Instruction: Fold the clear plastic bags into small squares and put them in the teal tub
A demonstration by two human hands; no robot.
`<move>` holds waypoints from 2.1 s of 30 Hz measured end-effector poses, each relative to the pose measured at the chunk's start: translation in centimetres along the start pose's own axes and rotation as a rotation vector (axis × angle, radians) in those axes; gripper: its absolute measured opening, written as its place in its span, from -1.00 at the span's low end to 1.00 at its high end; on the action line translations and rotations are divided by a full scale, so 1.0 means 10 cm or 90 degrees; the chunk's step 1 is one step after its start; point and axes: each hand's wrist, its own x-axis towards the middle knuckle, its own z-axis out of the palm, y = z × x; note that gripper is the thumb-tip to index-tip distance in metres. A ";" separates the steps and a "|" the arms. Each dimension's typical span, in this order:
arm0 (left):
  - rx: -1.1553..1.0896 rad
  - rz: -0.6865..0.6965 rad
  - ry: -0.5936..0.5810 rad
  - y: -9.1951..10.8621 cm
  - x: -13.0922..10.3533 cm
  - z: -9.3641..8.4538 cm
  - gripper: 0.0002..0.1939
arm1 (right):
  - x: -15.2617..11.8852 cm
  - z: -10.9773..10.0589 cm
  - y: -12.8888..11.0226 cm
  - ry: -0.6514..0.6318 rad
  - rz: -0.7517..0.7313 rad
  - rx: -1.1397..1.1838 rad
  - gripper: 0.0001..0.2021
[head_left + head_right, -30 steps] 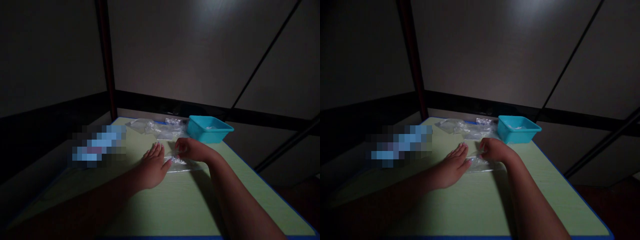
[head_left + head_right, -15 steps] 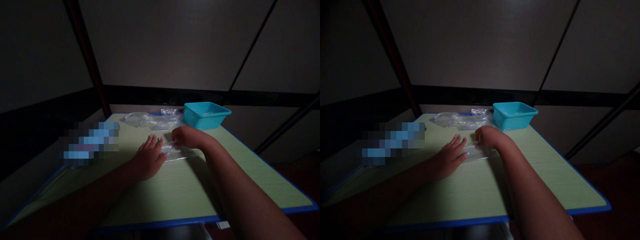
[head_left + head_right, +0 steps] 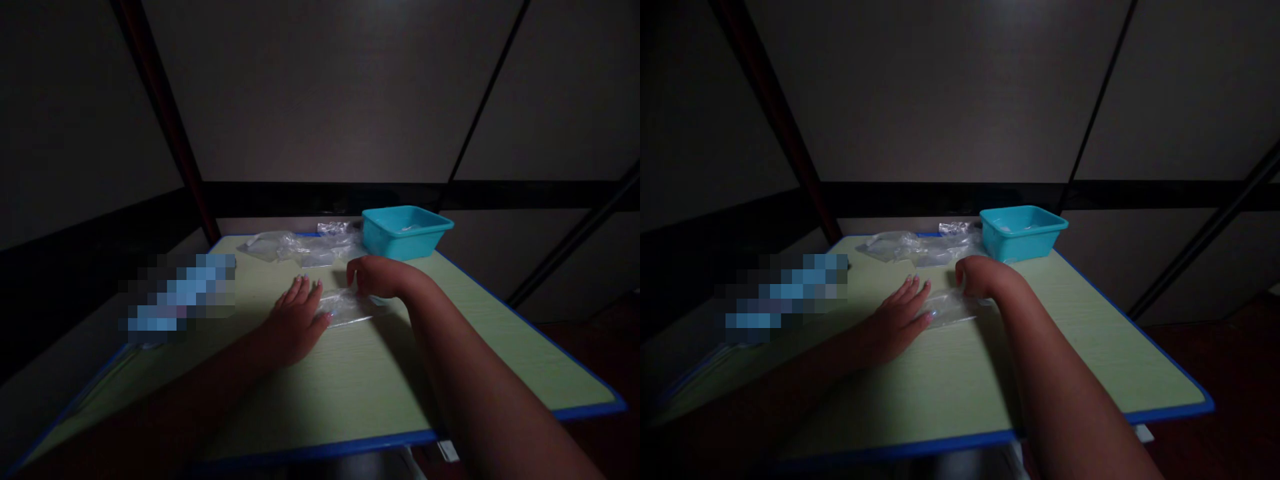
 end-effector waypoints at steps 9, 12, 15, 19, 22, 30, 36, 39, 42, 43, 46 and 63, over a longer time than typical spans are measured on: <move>-0.001 0.018 0.011 0.00 -0.02 -0.02 -0.37 | 0.04 0.01 -0.01 0.000 -0.054 0.060 -0.80; 0.002 0.018 0.014 0.01 -0.02 -0.03 -0.37 | 0.06 0.04 0.00 -0.006 -0.046 0.027 -0.79; -0.003 0.018 0.020 0.01 -0.02 -0.02 -0.36 | 0.06 0.05 -0.02 0.000 -0.039 0.012 -0.88; -0.007 0.009 0.014 0.00 -0.02 -0.01 -0.33 | 0.04 0.03 -0.05 0.010 -0.079 0.001 -0.81; -0.007 0.003 0.006 0.00 -0.02 -0.03 -0.32 | 0.04 0.03 -0.04 0.018 -0.083 0.049 -0.76; -0.013 -0.003 0.004 0.04 -0.03 -0.07 -0.34 | 0.06 0.07 -0.04 -0.032 -0.128 0.113 -0.86; -0.010 -0.010 0.002 0.02 -0.02 -0.05 -0.33 | 0.05 0.05 -0.04 -0.060 -0.129 0.056 -0.82; -0.007 -0.010 0.000 0.02 -0.02 -0.05 -0.33 | 0.05 0.04 -0.03 -0.054 -0.119 0.003 -0.78; -0.012 -0.008 -0.004 0.02 -0.03 -0.05 -0.33 | 0.06 0.05 -0.02 -0.031 -0.127 0.038 -0.76; -0.014 -0.009 -0.005 0.02 -0.03 -0.05 -0.33 | 0.06 0.06 -0.02 -0.033 -0.130 0.061 -0.78; -0.016 -0.013 -0.004 0.03 -0.02 -0.05 -0.33 | 0.07 0.07 -0.02 -0.065 -0.135 0.091 -0.76; -0.001 -0.014 -0.009 0.03 -0.02 -0.03 -0.34 | 0.06 0.08 -0.03 -0.059 -0.099 0.192 -0.76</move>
